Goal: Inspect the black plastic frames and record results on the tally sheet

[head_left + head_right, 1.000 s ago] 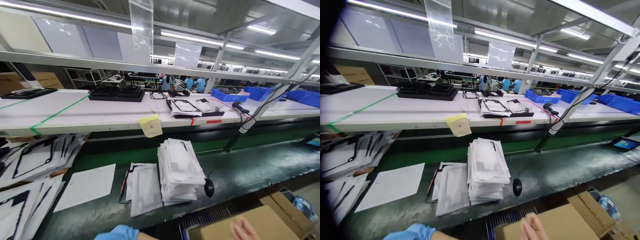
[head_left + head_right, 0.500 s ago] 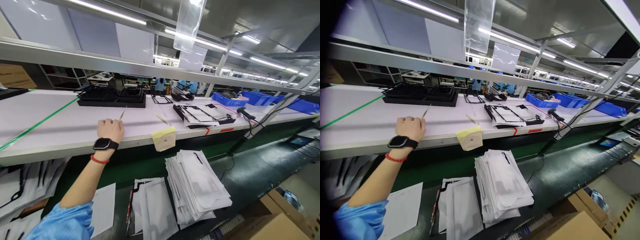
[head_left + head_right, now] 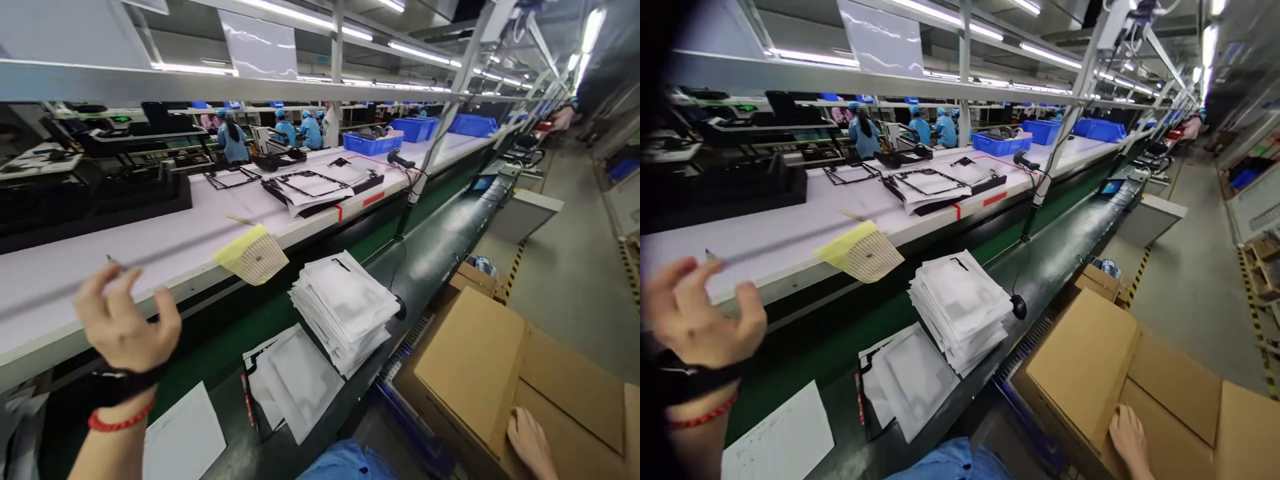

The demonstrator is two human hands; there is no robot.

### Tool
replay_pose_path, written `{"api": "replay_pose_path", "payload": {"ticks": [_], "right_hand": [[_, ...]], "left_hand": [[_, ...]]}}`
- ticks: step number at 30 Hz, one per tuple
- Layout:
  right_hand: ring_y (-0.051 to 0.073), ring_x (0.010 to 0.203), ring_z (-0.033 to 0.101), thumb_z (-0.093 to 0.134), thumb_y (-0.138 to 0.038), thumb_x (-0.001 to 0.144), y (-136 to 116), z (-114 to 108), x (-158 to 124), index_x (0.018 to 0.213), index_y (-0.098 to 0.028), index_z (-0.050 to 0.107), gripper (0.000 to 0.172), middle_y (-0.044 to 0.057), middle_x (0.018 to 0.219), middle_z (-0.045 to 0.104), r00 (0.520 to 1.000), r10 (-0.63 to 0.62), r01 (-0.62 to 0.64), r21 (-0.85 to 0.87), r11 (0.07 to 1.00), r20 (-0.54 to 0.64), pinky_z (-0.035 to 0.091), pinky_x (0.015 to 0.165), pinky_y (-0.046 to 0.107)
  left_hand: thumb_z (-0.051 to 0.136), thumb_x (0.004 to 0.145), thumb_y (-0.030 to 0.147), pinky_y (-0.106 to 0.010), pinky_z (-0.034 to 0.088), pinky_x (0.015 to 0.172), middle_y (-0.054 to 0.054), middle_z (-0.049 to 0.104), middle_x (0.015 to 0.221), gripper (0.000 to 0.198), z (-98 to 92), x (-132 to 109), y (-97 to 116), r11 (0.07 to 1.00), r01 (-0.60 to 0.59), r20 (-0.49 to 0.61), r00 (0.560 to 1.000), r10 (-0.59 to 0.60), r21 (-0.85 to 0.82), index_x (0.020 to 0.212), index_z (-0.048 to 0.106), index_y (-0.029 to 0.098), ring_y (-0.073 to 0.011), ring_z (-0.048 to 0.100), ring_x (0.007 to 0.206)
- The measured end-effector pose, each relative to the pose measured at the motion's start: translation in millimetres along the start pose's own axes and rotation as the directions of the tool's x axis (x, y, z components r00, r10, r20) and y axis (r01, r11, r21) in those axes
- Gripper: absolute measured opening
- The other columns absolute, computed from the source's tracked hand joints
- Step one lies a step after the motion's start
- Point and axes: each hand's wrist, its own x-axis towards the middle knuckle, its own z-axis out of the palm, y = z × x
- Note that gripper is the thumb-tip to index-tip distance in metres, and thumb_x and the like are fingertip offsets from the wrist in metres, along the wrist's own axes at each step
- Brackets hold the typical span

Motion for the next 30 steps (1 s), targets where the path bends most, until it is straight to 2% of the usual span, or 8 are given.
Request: {"api": "replay_pose_path", "payload": {"ticks": [4,7,10,14,17,20,24,30], "right_hand": [[0.034,0.114,0.067,0.059,-0.061,0.100,23,23,7,0.147,-0.027,0.060,0.058,0.015,0.126,0.069,0.996,0.056,-0.056,-0.004,0.998,0.074,0.055,0.098,0.058],[0.034,0.130,0.059,0.061,-0.061,0.101,38,30,12,0.151,-0.024,0.054,0.063,0.015,0.146,0.059,0.992,0.066,-0.067,0.013,0.998,0.106,0.047,0.111,0.060],[0.030,0.127,0.061,0.065,-0.052,0.103,49,29,22,0.142,-0.021,0.060,0.051,0.013,0.145,0.059,0.987,0.086,-0.091,0.035,0.995,0.134,0.051,0.109,0.056],[0.025,0.115,0.066,0.067,-0.046,0.103,60,8,38,0.129,-0.018,0.065,0.038,0.011,0.132,0.065,0.981,0.103,-0.115,0.062,0.991,0.167,0.057,0.100,0.048],[0.023,0.105,0.068,0.067,-0.049,0.103,62,-22,39,0.119,-0.016,0.068,0.036,0.009,0.120,0.069,0.979,0.086,-0.102,0.077,0.992,0.187,0.059,0.095,0.044],[0.023,0.093,0.070,0.060,-0.059,0.104,52,-55,11,0.114,-0.016,0.069,0.045,0.010,0.104,0.073,0.982,0.045,-0.065,0.102,0.993,0.183,0.058,0.084,0.039],[0.028,0.085,0.075,0.039,-0.058,0.108,17,-82,-87,0.106,-0.019,0.075,0.053,0.015,0.090,0.077,0.982,-0.059,0.028,0.172,0.985,0.181,0.055,0.072,0.034],[0.035,0.126,0.070,0.034,-0.045,0.105,-26,-32,-257,0.146,-0.039,0.065,0.052,0.001,0.147,0.065,0.971,-0.188,0.113,0.411,0.904,0.146,0.063,0.101,0.048]], "left_hand": [[0.064,0.091,0.020,-0.061,0.048,0.113,-0.016,0.073,0.111,0.014,-14.4,-97,84,0.929,-0.046,0.227,0.964,0.138,-0.367,0.104,0.069,0.020,-0.0335,0.069,0.112],[0.051,0.095,0.015,-0.044,0.064,0.091,-0.013,0.076,0.106,0.023,-23.7,-181,169,0.835,-0.032,0.441,0.837,0.323,-0.550,0.105,0.071,0.023,-0.0271,0.075,0.099],[0.042,0.097,0.013,-0.036,0.067,0.080,-0.014,0.078,0.108,0.033,-35.2,-260,253,0.678,0.037,0.552,0.613,0.564,-0.734,0.109,0.072,0.021,-0.0239,0.078,0.097],[0.057,0.104,0.026,-0.029,0.066,0.075,-0.006,0.079,0.096,0.018,-41.8,-334,329,0.434,0.186,0.467,0.206,0.860,-0.881,0.102,0.074,0.022,-0.0158,0.075,0.082],[0.062,0.106,0.040,-0.034,0.065,0.087,-0.008,0.076,0.114,0.019,-31.5,-355,357,0.410,0.256,0.434,0.041,0.900,-0.875,0.107,0.074,0.025,-0.0173,0.073,0.097],[0.062,0.105,0.042,-0.038,0.062,0.097,-0.010,0.071,0.131,0.019,-12.8,-353,364,0.466,0.285,0.491,0.022,0.871,-0.838,0.115,0.073,0.030,-0.0207,0.069,0.114],[0.061,0.106,0.039,-0.043,0.060,0.098,-0.010,0.071,0.125,0.022,10.1,-338,343,0.601,0.283,0.646,0.101,0.756,-0.748,0.113,0.071,0.021,-0.0217,0.069,0.111],[0.062,0.105,0.045,-0.028,0.055,0.065,0.003,0.061,0.071,0.038,-8.8,-336,264,0.750,0.269,0.791,0.088,0.605,-0.604,0.078,0.062,0.019,-0.0113,0.057,0.062]]}}
